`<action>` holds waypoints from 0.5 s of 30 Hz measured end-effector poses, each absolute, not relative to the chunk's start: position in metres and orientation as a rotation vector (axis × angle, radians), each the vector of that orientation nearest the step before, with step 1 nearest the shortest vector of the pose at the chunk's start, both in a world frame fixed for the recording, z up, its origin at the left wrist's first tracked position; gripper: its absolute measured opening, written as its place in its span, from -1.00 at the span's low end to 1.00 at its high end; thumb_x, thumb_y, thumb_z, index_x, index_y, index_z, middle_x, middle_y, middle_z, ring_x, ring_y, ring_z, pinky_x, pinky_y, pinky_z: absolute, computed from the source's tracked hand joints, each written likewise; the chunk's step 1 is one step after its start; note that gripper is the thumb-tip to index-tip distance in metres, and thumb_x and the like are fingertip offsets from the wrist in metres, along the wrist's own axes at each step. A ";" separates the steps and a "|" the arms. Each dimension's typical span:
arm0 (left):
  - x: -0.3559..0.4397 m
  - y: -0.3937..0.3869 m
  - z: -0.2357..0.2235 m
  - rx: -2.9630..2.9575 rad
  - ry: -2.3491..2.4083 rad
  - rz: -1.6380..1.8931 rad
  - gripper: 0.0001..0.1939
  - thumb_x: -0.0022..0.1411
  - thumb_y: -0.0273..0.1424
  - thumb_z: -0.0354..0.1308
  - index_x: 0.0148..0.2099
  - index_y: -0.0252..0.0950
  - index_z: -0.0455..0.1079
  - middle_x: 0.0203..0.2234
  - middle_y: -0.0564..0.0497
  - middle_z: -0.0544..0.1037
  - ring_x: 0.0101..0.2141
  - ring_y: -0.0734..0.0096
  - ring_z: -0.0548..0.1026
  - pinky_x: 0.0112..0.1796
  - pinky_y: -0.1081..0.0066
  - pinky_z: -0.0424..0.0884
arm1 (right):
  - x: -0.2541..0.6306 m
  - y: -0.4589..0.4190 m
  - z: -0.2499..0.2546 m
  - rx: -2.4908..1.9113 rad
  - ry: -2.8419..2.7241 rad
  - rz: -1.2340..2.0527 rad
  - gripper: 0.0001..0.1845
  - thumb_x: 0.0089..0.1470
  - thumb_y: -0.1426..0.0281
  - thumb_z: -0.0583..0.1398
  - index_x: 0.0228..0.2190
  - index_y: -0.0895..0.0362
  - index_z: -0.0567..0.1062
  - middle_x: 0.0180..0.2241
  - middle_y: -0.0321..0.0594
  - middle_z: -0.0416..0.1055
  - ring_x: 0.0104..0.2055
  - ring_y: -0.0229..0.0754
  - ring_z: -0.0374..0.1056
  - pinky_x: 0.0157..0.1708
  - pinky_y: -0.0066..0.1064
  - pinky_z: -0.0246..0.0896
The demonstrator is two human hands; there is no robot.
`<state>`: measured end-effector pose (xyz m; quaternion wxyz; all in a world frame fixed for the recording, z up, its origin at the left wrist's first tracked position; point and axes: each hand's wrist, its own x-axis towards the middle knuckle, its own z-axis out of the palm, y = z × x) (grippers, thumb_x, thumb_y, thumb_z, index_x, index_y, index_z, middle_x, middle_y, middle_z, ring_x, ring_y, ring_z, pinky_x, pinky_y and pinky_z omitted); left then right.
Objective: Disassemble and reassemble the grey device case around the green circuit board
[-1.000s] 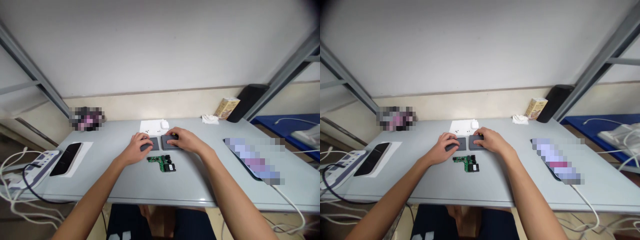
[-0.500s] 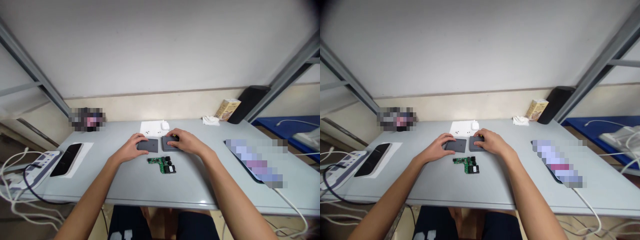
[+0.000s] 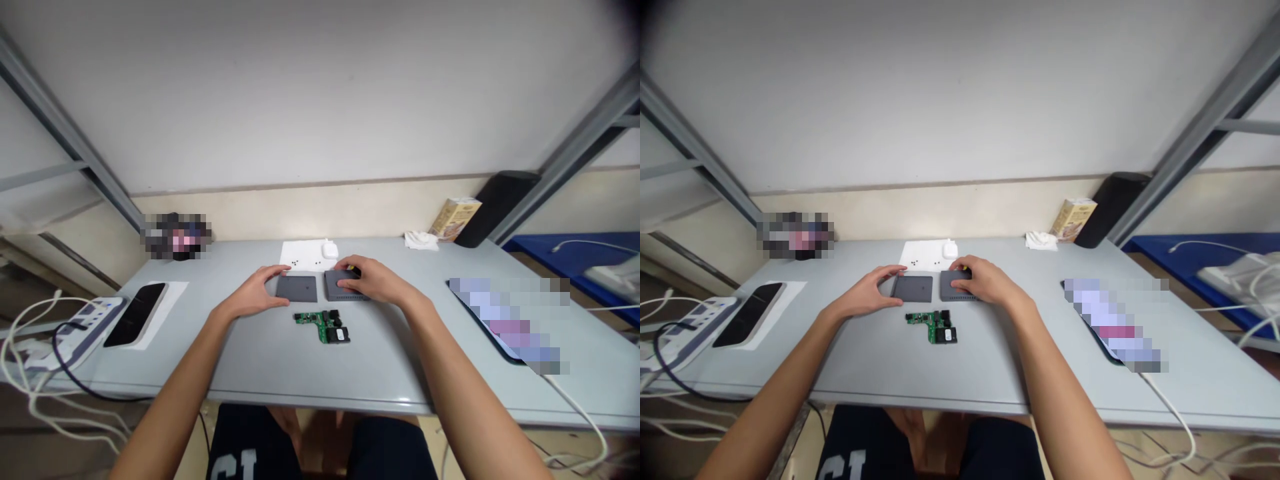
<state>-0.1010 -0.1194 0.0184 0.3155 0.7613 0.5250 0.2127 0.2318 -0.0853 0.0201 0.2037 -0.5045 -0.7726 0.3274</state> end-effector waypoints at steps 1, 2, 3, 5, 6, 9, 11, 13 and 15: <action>-0.102 -0.119 0.017 2.025 1.382 0.554 -0.18 0.10 -0.13 0.46 0.37 -0.07 0.33 0.32 -0.08 0.36 0.31 0.00 0.36 0.35 0.06 0.28 | 0.232 -0.085 0.020 -1.406 -2.145 0.924 -0.73 0.13 0.31 0.31 -0.09 -0.01 0.57 -0.04 -0.18 0.55 -0.16 -0.11 0.48 -0.16 -0.28 0.35; -0.102 -0.119 0.016 2.043 1.377 0.547 -0.18 0.10 -0.12 0.46 0.38 -0.06 0.32 0.32 -0.07 0.36 0.31 0.00 0.36 0.36 0.06 0.26 | 0.233 -0.085 0.019 -1.403 -2.137 0.931 -0.73 0.13 0.32 0.31 -0.10 -0.01 0.57 -0.04 -0.18 0.55 -0.17 -0.12 0.48 -0.17 -0.28 0.36; -0.103 -0.119 0.014 2.055 1.369 0.541 -0.17 0.11 -0.11 0.45 0.38 -0.05 0.31 0.32 -0.07 0.35 0.31 0.00 0.36 0.37 0.05 0.25 | 0.233 -0.085 0.019 -1.399 -2.133 0.932 -0.73 0.12 0.32 0.31 -0.09 -0.01 0.57 -0.04 -0.17 0.55 -0.18 -0.12 0.48 -0.18 -0.29 0.36; -0.103 -0.119 0.013 2.064 1.356 0.530 -0.17 0.12 -0.11 0.44 0.40 -0.03 0.30 0.31 -0.08 0.35 0.30 0.01 0.36 0.38 0.05 0.23 | 0.233 -0.085 0.018 -1.395 -2.132 0.924 -0.72 0.12 0.32 0.31 -0.09 -0.01 0.58 -0.03 -0.17 0.54 -0.20 -0.13 0.48 -0.20 -0.29 0.36; -0.104 -0.119 0.013 2.066 1.352 0.522 -0.17 0.13 -0.11 0.43 0.40 -0.03 0.30 0.31 -0.08 0.35 0.31 0.01 0.36 0.38 0.05 0.22 | 0.233 -0.085 0.018 -1.397 -2.133 0.916 -0.72 0.12 0.31 0.31 -0.09 -0.01 0.58 -0.02 -0.16 0.54 -0.20 -0.13 0.48 -0.20 -0.29 0.35; -0.103 -0.120 0.017 2.069 1.345 0.485 -0.14 0.14 -0.13 0.42 0.44 -0.02 0.24 0.32 -0.09 0.33 0.33 0.00 0.32 0.38 0.06 0.20 | 0.231 -0.086 0.020 -1.408 -2.139 0.900 -0.73 0.13 0.32 0.31 -0.09 -0.01 0.58 -0.02 -0.17 0.54 -0.21 -0.14 0.47 -0.20 -0.29 0.35; -0.103 -0.121 0.022 2.058 1.333 0.453 -0.06 0.13 -0.14 0.43 0.49 -0.01 0.14 0.32 -0.10 0.33 0.34 -0.02 0.31 0.37 0.05 0.21 | 0.231 -0.087 0.021 -1.397 -2.142 0.899 -0.73 0.13 0.34 0.31 -0.09 -0.01 0.59 -0.02 -0.17 0.53 -0.22 -0.15 0.47 -0.21 -0.30 0.34; -0.105 -0.122 0.027 2.024 1.306 0.433 0.04 0.12 -0.15 0.43 0.54 -0.03 0.02 0.32 -0.14 0.35 0.34 -0.04 0.31 0.33 0.06 0.27 | 0.230 -0.088 0.022 -1.383 -2.144 0.894 -0.73 0.13 0.36 0.31 -0.09 -0.01 0.59 -0.02 -0.17 0.54 -0.23 -0.16 0.47 -0.23 -0.31 0.35; -0.106 -0.123 0.030 1.969 1.272 0.439 0.10 0.12 -0.18 0.43 0.56 -0.08 -0.06 0.31 -0.20 0.38 0.34 -0.04 0.32 0.25 0.11 0.36 | 0.231 -0.089 0.022 -1.383 -2.151 0.884 -0.73 0.13 0.35 0.31 -0.09 -0.01 0.59 -0.02 -0.17 0.54 -0.24 -0.16 0.47 -0.24 -0.32 0.35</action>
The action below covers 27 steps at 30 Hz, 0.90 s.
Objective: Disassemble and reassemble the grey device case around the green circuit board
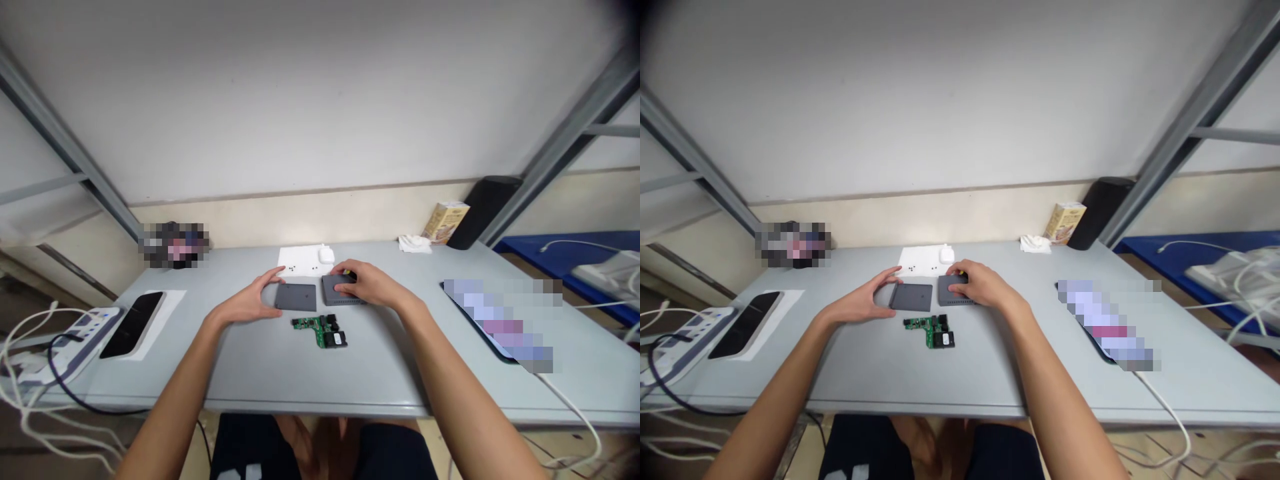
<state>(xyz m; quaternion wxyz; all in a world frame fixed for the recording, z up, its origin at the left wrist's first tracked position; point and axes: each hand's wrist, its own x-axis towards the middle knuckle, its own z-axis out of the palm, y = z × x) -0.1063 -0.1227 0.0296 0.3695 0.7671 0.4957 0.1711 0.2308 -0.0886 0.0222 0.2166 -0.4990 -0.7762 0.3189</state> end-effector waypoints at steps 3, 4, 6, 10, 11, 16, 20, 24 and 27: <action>-0.108 -0.121 0.029 1.910 1.243 0.475 0.10 0.14 -0.22 0.42 0.57 -0.12 -0.10 0.30 -0.24 0.40 0.34 0.00 0.33 0.17 0.17 0.43 | 0.232 -0.087 0.021 -1.392 -2.160 0.877 -0.75 0.15 0.33 0.30 -0.09 -0.01 0.58 -0.03 -0.18 0.54 -0.25 -0.18 0.47 -0.25 -0.32 0.35; -0.109 -0.120 0.027 1.908 1.240 0.482 0.09 0.14 -0.23 0.42 0.56 -0.12 -0.09 0.29 -0.23 0.40 0.35 0.01 0.32 0.18 0.17 0.42 | 0.232 -0.086 0.020 -1.389 -2.169 0.863 -0.75 0.15 0.33 0.30 -0.10 -0.01 0.58 -0.03 -0.18 0.53 -0.24 -0.18 0.48 -0.24 -0.32 0.35; -0.110 -0.118 0.024 1.920 1.235 0.488 0.08 0.13 -0.23 0.43 0.55 -0.12 -0.07 0.28 -0.21 0.41 0.36 0.04 0.29 0.24 0.16 0.36 | 0.232 -0.085 0.022 -1.376 -2.199 0.779 -0.76 0.15 0.35 0.31 -0.11 -0.02 0.59 -0.02 -0.19 0.53 -0.20 -0.16 0.48 -0.18 -0.30 0.35; -0.114 -0.113 0.017 1.936 1.239 0.498 0.10 0.11 -0.21 0.45 0.55 -0.11 -0.05 0.29 -0.17 0.41 0.38 0.02 0.27 0.34 0.08 0.21 | 0.226 -0.101 0.032 -1.372 -2.166 0.520 -0.81 0.22 0.34 0.27 -0.11 -0.02 0.60 -0.03 -0.18 0.56 -0.11 -0.08 0.50 -0.11 -0.24 0.33; -0.114 -0.112 0.016 1.937 1.239 0.502 0.11 0.10 -0.20 0.46 0.55 -0.12 -0.05 0.30 -0.17 0.40 0.37 0.01 0.27 0.36 0.07 0.18 | 0.224 -0.111 0.035 -1.370 -2.135 0.484 -0.81 0.25 0.33 0.25 -0.11 -0.02 0.60 -0.04 -0.18 0.57 -0.11 -0.07 0.50 -0.11 -0.23 0.34; -0.115 -0.111 0.012 1.969 1.215 0.518 0.09 0.11 -0.15 0.45 0.54 -0.14 -0.02 0.30 -0.18 0.39 0.35 0.03 0.30 0.38 0.08 0.14 | 0.213 -0.174 0.040 -1.216 -2.353 0.560 -0.69 0.32 0.10 0.21 -0.04 -0.05 0.60 0.03 -0.18 0.58 -0.05 0.00 0.54 -0.06 -0.15 0.39; -0.115 -0.111 0.012 1.996 1.201 0.516 0.07 0.11 -0.17 0.45 0.54 -0.11 0.00 0.33 -0.16 0.35 0.37 0.04 0.27 0.40 0.09 0.10 | 0.213 -0.203 0.032 -1.268 -2.543 0.564 -0.45 0.17 -0.04 0.31 0.09 -0.04 0.57 0.29 -0.05 0.38 -0.10 0.09 0.58 -0.08 -0.03 0.45; -0.115 -0.112 0.014 2.002 1.184 0.535 0.00 0.11 -0.17 0.45 0.50 -0.10 0.09 0.37 -0.13 0.31 0.37 0.07 0.26 0.41 0.12 0.09 | 0.214 -0.204 0.029 -1.318 -2.634 0.499 -0.51 0.25 0.13 0.28 0.16 -0.04 0.53 0.34 -0.02 0.30 -0.13 0.06 0.58 -0.09 -0.04 0.46; -0.115 -0.112 0.014 1.972 1.201 0.512 -0.01 0.11 -0.17 0.45 0.50 -0.12 0.11 0.33 -0.15 0.35 0.35 0.03 0.29 0.39 0.07 0.14 | 0.213 -0.199 0.032 -1.269 -2.645 0.471 -0.65 0.30 0.18 0.23 0.06 -0.04 0.59 0.25 -0.07 0.40 -0.21 -0.02 0.57 -0.16 -0.12 0.45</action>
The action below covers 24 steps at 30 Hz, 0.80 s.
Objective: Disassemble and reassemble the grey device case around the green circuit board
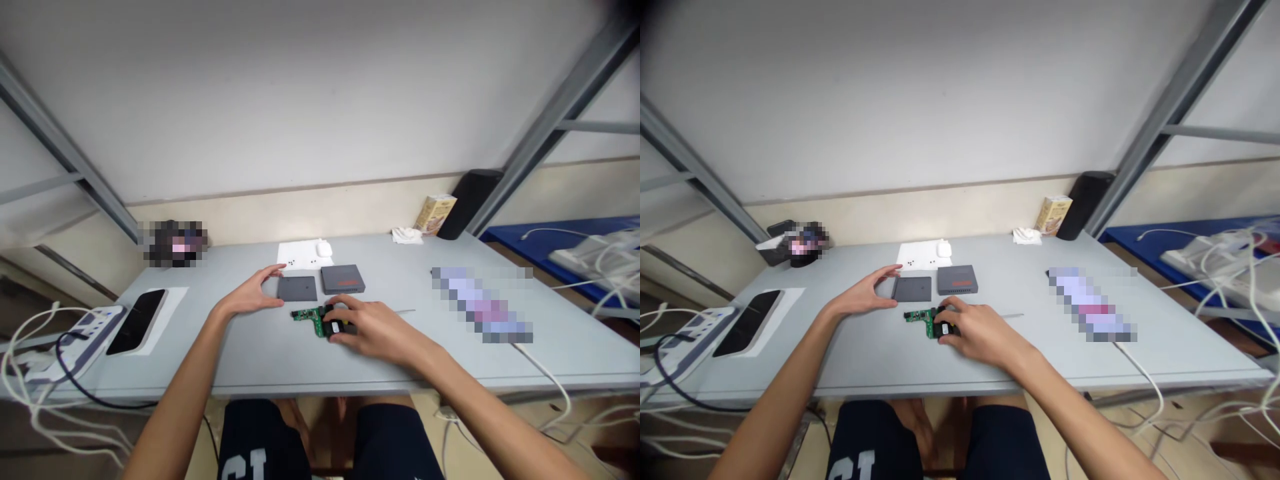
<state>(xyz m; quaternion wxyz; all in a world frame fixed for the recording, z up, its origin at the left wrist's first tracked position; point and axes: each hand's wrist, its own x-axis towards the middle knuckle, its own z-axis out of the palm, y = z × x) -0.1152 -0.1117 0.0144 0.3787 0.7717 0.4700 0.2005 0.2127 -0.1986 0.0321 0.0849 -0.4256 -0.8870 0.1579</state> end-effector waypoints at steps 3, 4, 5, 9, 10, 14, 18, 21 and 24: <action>-0.115 -0.112 0.014 1.966 1.208 0.529 0.00 0.10 -0.17 0.45 0.50 -0.14 0.12 0.28 -0.16 0.40 0.32 0.01 0.33 0.35 0.06 0.21 | 0.211 -0.185 0.039 -1.215 -2.594 0.411 -0.67 0.30 0.15 0.22 0.02 -0.07 0.61 0.19 -0.10 0.45 -0.27 -0.07 0.55 -0.23 -0.19 0.41; -0.115 -0.112 0.013 1.962 1.204 0.533 0.00 0.10 -0.17 0.46 0.50 -0.15 0.12 0.27 -0.16 0.40 0.31 0.02 0.34 0.34 0.07 0.22 | 0.210 -0.178 0.042 -1.214 -2.568 0.390 -0.67 0.30 0.14 0.21 0.02 -0.07 0.60 0.17 -0.10 0.45 -0.29 -0.09 0.53 -0.25 -0.20 0.39; -0.115 -0.112 0.013 1.954 1.198 0.532 0.01 0.09 -0.17 0.46 0.50 -0.16 0.12 0.27 -0.17 0.40 0.31 0.02 0.34 0.33 0.09 0.24 | 0.209 -0.170 0.044 -1.231 -2.541 0.369 -0.67 0.30 0.15 0.20 0.02 -0.07 0.60 0.17 -0.11 0.45 -0.33 -0.12 0.51 -0.28 -0.21 0.37; -0.116 -0.112 0.014 1.925 1.192 0.526 0.02 0.08 -0.19 0.46 0.50 -0.18 0.12 0.28 -0.17 0.40 0.32 0.03 0.32 0.31 0.13 0.26 | 0.197 -0.136 0.049 -1.245 -2.507 0.333 -0.69 0.23 0.18 0.25 -0.02 -0.09 0.63 0.15 -0.13 0.47 -0.44 -0.21 0.43 -0.31 -0.22 0.31; -0.116 -0.112 0.014 1.923 1.194 0.533 0.02 0.08 -0.19 0.46 0.50 -0.17 0.12 0.27 -0.17 0.41 0.31 0.04 0.33 0.32 0.12 0.25 | 0.193 -0.130 0.049 -1.226 -2.513 0.346 -0.69 0.22 0.17 0.26 -0.03 -0.09 0.64 0.14 -0.14 0.48 -0.47 -0.23 0.41 -0.31 -0.21 0.30; -0.116 -0.112 0.012 1.915 1.194 0.542 0.02 0.07 -0.21 0.47 0.50 -0.14 0.13 0.26 -0.14 0.43 0.30 0.06 0.35 0.32 0.13 0.24 | 0.179 -0.116 0.044 -1.180 -2.568 0.373 -0.68 0.20 0.13 0.27 -0.04 -0.12 0.65 0.12 -0.18 0.50 -0.50 -0.27 0.37 -0.31 -0.22 0.27; -0.115 -0.112 0.012 1.874 1.201 0.547 0.03 0.07 -0.22 0.47 0.50 -0.14 0.11 0.26 -0.16 0.42 0.30 0.03 0.36 0.27 0.12 0.31 | 0.177 -0.117 0.035 -1.203 -2.549 0.368 -0.66 0.27 0.07 0.22 -0.02 -0.14 0.65 0.15 -0.24 0.49 -0.45 -0.24 0.41 -0.31 -0.24 0.25; -0.115 -0.113 0.014 1.862 1.191 0.530 0.03 0.08 -0.24 0.47 0.51 -0.14 0.10 0.25 -0.16 0.43 0.25 0.04 0.41 0.26 0.11 0.32 | 0.181 -0.117 0.028 -1.204 -2.521 0.372 -0.66 0.29 0.06 0.20 -0.01 -0.15 0.63 0.19 -0.27 0.47 -0.37 -0.20 0.46 -0.29 -0.26 0.27; -0.114 -0.114 0.016 1.865 1.195 0.520 0.04 0.07 -0.22 0.48 0.51 -0.13 0.09 0.25 -0.15 0.44 0.23 0.04 0.43 0.28 0.10 0.30 | 0.183 -0.116 0.023 -1.170 -2.512 0.358 -0.66 0.30 0.07 0.20 0.00 -0.15 0.62 0.23 -0.28 0.46 -0.31 -0.17 0.50 -0.25 -0.25 0.30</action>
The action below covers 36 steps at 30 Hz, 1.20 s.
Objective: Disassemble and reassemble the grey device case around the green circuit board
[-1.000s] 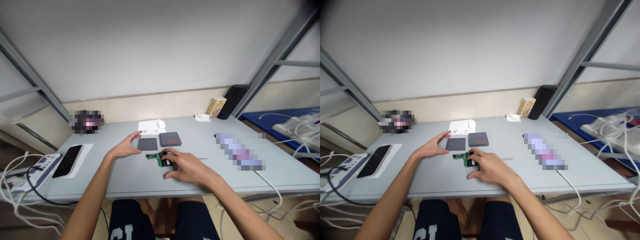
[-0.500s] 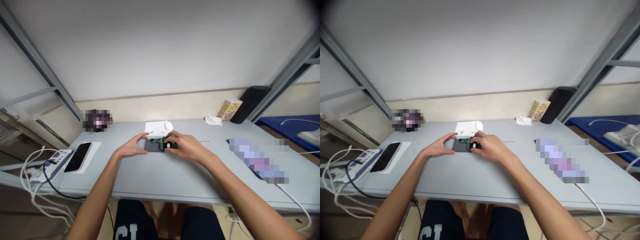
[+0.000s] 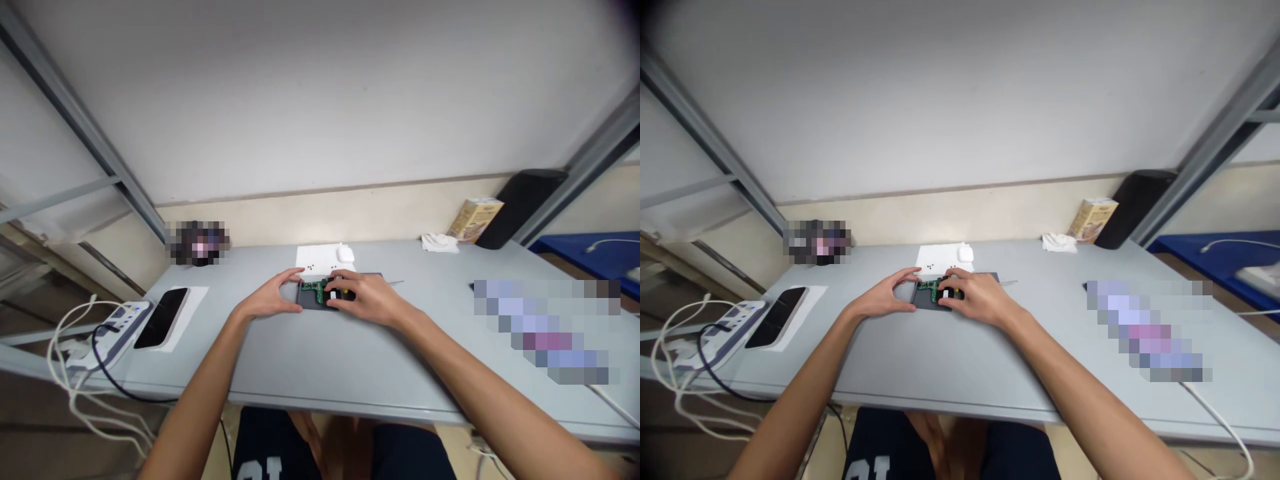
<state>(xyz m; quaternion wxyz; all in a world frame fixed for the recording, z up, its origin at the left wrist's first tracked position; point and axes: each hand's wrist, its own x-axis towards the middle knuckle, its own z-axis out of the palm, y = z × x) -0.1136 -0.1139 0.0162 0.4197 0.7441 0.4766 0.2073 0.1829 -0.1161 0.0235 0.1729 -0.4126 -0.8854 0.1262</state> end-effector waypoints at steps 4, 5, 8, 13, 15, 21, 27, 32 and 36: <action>-0.113 -0.114 0.017 1.889 1.205 0.519 0.05 0.05 -0.21 0.50 0.50 -0.13 0.12 0.22 -0.12 0.46 0.24 0.05 0.42 0.29 0.13 0.28 | 0.181 -0.118 0.024 -1.159 -2.544 0.338 -0.69 0.29 0.10 0.22 -0.03 -0.11 0.62 0.14 -0.26 0.53 -0.24 -0.11 0.52 -0.25 -0.26 0.31; -0.112 -0.114 0.017 1.892 1.209 0.523 0.05 0.05 -0.21 0.50 0.50 -0.12 0.12 0.22 -0.11 0.47 0.24 0.05 0.42 0.29 0.13 0.28 | 0.180 -0.119 0.024 -1.158 -2.556 0.327 -0.70 0.28 0.12 0.22 -0.03 -0.08 0.61 0.11 -0.24 0.55 -0.21 -0.08 0.53 -0.25 -0.25 0.31; -0.112 -0.113 0.015 1.922 1.216 0.530 0.04 0.04 -0.20 0.50 0.49 -0.12 0.14 0.22 -0.11 0.46 0.23 0.04 0.42 0.29 0.12 0.27 | 0.177 -0.123 0.025 -1.139 -2.585 0.291 -0.74 0.26 0.21 0.24 -0.07 0.00 0.60 -0.02 -0.16 0.58 -0.11 0.01 0.51 -0.17 -0.20 0.31; -0.113 -0.113 0.013 1.987 1.211 0.534 -0.01 0.06 -0.19 0.50 0.47 -0.11 0.18 0.24 -0.13 0.45 0.27 0.01 0.38 0.34 0.07 0.21 | 0.175 -0.124 0.023 -1.108 -2.592 0.263 -0.75 0.25 0.24 0.23 -0.09 0.05 0.59 -0.09 -0.10 0.58 -0.08 0.02 0.48 -0.07 -0.15 0.30; -0.112 -0.114 0.013 1.992 1.225 0.533 -0.02 0.06 -0.19 0.49 0.47 -0.10 0.19 0.25 -0.13 0.44 0.30 0.01 0.35 0.35 0.06 0.19 | 0.174 -0.124 0.022 -1.096 -2.590 0.269 -0.75 0.25 0.24 0.23 -0.10 0.05 0.60 -0.08 -0.09 0.57 -0.07 0.02 0.47 -0.04 -0.13 0.29; -0.113 -0.114 0.013 1.990 1.209 0.540 -0.03 0.08 -0.21 0.49 0.47 -0.10 0.20 0.29 -0.15 0.40 0.32 0.00 0.32 0.36 0.03 0.19 | 0.177 -0.126 0.023 -1.077 -2.547 0.354 -0.68 0.22 0.25 0.25 0.00 0.02 0.57 0.04 -0.08 0.55 0.02 0.09 0.46 0.03 -0.04 0.31; -0.114 -0.118 0.016 1.987 1.219 0.534 -0.11 0.15 -0.04 0.43 0.45 -0.06 0.23 0.39 -0.12 0.27 0.35 -0.03 0.27 0.36 0.04 0.21 | 0.201 -0.115 0.030 -1.135 -1.941 0.385 -0.55 0.32 0.33 0.06 0.20 0.05 0.34 0.14 0.04 0.45 0.08 0.05 0.43 0.12 -0.04 0.32; -0.101 -0.116 0.015 2.208 1.338 0.732 -0.59 0.41 -0.08 0.17 0.19 -0.10 0.49 0.14 -0.08 0.47 0.26 0.08 0.29 0.33 0.06 0.21 | 0.222 -0.101 0.037 -0.938 -1.448 0.398 -0.78 0.34 0.15 0.14 -0.12 0.01 0.41 0.00 -0.04 0.52 0.11 0.00 0.44 0.12 -0.10 0.33; -0.085 -0.102 0.020 2.359 1.442 0.807 -0.69 0.49 -0.21 0.03 0.03 -0.14 0.58 0.00 -0.09 0.53 0.15 0.08 0.34 0.26 0.04 0.25 | 0.225 -0.092 0.031 -1.001 -1.238 0.410 -0.65 0.23 0.03 0.24 -0.17 0.03 0.51 -0.04 -0.07 0.45 -0.01 -0.02 0.45 0.00 -0.16 0.40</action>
